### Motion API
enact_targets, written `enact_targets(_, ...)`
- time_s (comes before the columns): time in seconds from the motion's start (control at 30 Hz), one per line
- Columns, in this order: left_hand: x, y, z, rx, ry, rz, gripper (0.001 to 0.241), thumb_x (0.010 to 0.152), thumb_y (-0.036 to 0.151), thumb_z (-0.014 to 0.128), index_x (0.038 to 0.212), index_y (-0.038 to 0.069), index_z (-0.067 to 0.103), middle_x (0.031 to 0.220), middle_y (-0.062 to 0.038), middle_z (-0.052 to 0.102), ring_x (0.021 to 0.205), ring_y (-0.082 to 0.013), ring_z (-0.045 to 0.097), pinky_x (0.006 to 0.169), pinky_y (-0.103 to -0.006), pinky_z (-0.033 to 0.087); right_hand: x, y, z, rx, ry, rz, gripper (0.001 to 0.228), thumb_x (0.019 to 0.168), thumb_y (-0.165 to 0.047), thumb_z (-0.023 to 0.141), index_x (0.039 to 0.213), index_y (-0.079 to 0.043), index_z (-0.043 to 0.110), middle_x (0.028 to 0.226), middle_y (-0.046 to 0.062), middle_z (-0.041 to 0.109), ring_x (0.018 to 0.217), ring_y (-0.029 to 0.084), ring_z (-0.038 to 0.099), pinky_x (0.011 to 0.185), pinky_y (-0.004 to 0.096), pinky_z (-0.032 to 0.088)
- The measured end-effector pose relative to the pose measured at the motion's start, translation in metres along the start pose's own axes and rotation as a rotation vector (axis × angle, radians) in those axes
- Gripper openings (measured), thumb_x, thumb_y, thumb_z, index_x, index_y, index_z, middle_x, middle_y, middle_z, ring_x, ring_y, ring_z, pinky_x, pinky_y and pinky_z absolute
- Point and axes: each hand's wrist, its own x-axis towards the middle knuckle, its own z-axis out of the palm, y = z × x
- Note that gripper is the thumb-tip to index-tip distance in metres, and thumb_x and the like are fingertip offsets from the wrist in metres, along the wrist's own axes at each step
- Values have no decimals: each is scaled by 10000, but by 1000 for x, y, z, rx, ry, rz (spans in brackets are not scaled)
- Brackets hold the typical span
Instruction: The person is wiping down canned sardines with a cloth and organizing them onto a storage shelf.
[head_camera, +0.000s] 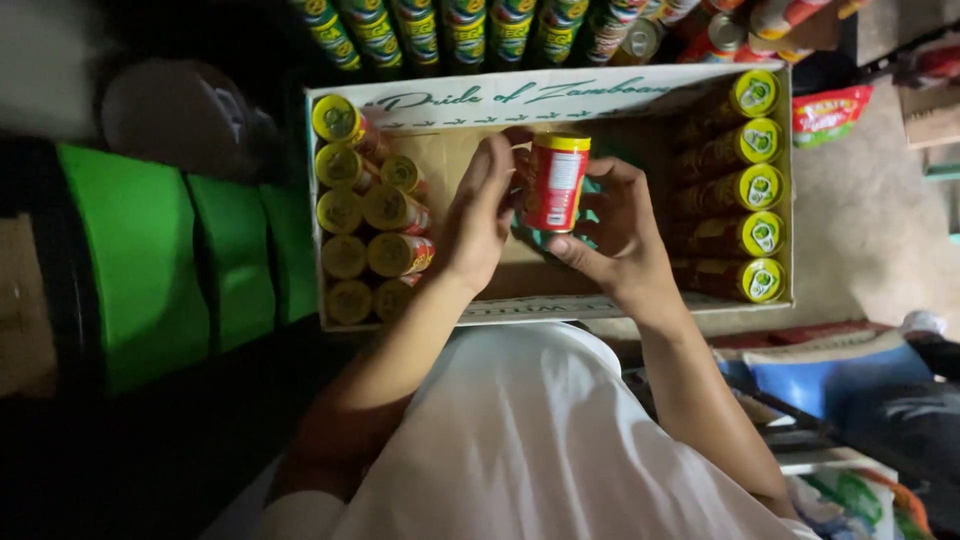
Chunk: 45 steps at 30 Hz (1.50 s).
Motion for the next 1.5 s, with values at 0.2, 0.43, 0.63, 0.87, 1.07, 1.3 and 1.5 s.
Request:
enact_targets(0.2,-2,4,-4,-428,-338,-185,744,1167,622,378,1368,-66,576,1079,-31,569,1021,-137,534,975,-295,445,-1,9,-5,105,132,164,626,954,-114,805,1471,-24,463,1324,92,602,1234,190,594,1106,376,486)
enact_targets(0.43,14,24,18,-226,-336,-101,588,1130,533,404,1394,37,576,1119,-16,576,1028,-128,552,965,-314,488,5,-13,-16,299,188,166,616,998,-249,709,1511,-55,428,1391,59,585,1295,181,572,1118,383,481)
enact_targets(0.63,9,8,29,168,-356,-16,412,1091,367,521,1391,86,551,1273,-15,623,1140,-107,579,986,-287,484,11,-26,-22,324,126,106,630,1023,-239,691,1547,-59,390,1472,79,555,1378,205,534,1190,391,425)
enact_targets(0.87,17,12,27,410,-342,162,433,1047,209,631,1428,47,503,1285,-61,641,1170,-159,630,1021,-333,514,33,-48,-9,97,138,31,644,1011,-205,654,1566,-35,376,1511,77,531,1387,191,504,1184,359,380)
enact_targets(1.07,39,28,21,123,-300,221,473,1037,246,609,1447,50,473,1323,-71,636,1174,-155,636,1018,-337,524,53,-56,0,46,66,-99,612,965,-124,707,1510,-45,441,1412,65,553,1305,181,555,1123,365,435)
enact_targets(1.3,76,96,29,355,-265,476,437,1072,195,618,1457,12,522,1372,-99,648,1201,-157,649,1019,-325,546,107,-114,10,-310,119,-384,437,934,-109,788,1316,4,607,1248,42,673,1200,143,614,1088,325,479)
enact_targets(1.5,102,155,52,532,-110,758,517,1006,164,674,1478,90,477,1392,-88,605,1032,-156,696,842,-284,607,193,-165,11,-330,191,-672,465,949,-93,830,1342,12,605,1248,35,655,1178,125,619,1092,308,498)
